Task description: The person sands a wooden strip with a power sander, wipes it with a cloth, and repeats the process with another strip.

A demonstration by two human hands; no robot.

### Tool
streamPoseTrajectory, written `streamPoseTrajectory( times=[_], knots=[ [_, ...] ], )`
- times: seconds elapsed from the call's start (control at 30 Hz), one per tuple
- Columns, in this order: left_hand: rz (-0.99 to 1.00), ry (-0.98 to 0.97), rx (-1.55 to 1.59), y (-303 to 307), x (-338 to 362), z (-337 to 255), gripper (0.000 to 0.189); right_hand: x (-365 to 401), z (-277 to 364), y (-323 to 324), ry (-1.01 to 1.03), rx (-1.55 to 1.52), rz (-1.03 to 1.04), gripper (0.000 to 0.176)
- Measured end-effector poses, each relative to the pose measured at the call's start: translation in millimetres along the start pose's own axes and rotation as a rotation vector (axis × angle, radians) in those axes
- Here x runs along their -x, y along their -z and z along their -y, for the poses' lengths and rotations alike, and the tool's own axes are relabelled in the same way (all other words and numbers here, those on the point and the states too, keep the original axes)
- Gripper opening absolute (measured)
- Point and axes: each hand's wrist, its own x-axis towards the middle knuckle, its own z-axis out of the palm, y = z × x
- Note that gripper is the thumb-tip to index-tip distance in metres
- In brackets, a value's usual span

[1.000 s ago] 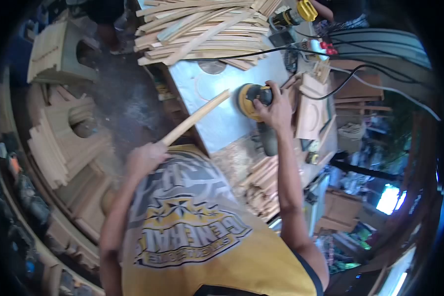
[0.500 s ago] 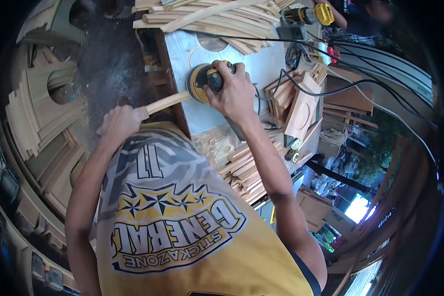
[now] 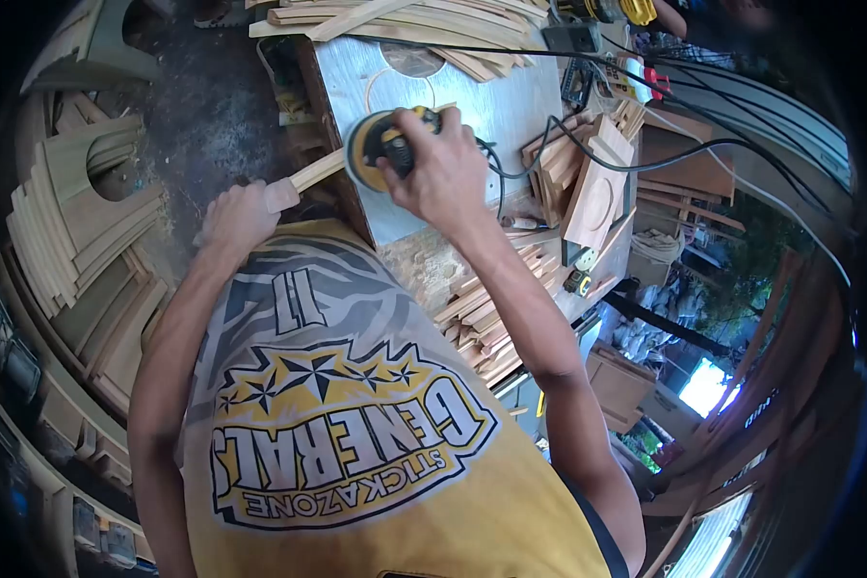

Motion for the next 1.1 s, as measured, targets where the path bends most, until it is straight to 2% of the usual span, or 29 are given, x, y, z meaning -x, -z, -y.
streamPoseTrajectory(
  times=[0.1, 0.3, 0.37, 0.57, 0.7, 0.77, 0.83, 0.87, 0.97, 1.1],
  knots=[
    [-0.006, -0.04, -0.03, -9.1, 2.9, -0.3, 0.025, 0.0, 15.3, -2.1, 0.066, 0.006, 0.011, 0.048],
    [-0.04, 0.028, -0.032, -9.5, 15.0, 15.3, 0.026, -12.9, -26.3, -2.1, -0.042, 0.035, -0.032, 0.048],
    [0.006, -0.013, -0.026, -9.3, 21.2, 17.3, 0.026, -20.6, -34.6, -1.3, -0.118, 0.076, -0.036, 0.049],
    [0.001, -0.032, 0.002, -21.9, 15.9, 11.2, 0.023, -14.4, 9.8, -2.5, 0.01, 0.071, 0.024, 0.048],
    [0.008, -0.032, -0.004, -30.2, 29.9, 17.7, 0.023, -6.0, 19.5, -4.1, 0.009, 0.031, 0.077, 0.049],
    [-0.015, 0.017, -0.003, -30.6, 40.6, 27.3, 0.022, -4.0, 5.2, -2.6, -0.021, 0.046, 0.085, 0.05],
    [0.013, 0.03, 0.009, -32.5, 48.9, 36.5, 0.023, -3.9, -21.8, -3.0, -0.126, 0.057, -0.004, 0.052],
    [0.041, 0.047, 0.02, -33.9, 53.9, 41.4, 0.024, -7.7, -34.2, 1.8, -0.223, 0.075, 0.048, 0.054],
    [-0.004, 0.032, -0.024, -35.3, 65.0, 57.5, 0.027, -14.4, -87.4, 7.7, -0.322, 0.066, 0.003, 0.059],
    [-0.014, 0.046, -0.106, -19.1, 70.1, 64.5, 0.029, -17.5, -129.8, -1.4, -0.306, 0.153, -0.076, 0.061]
  ],
)
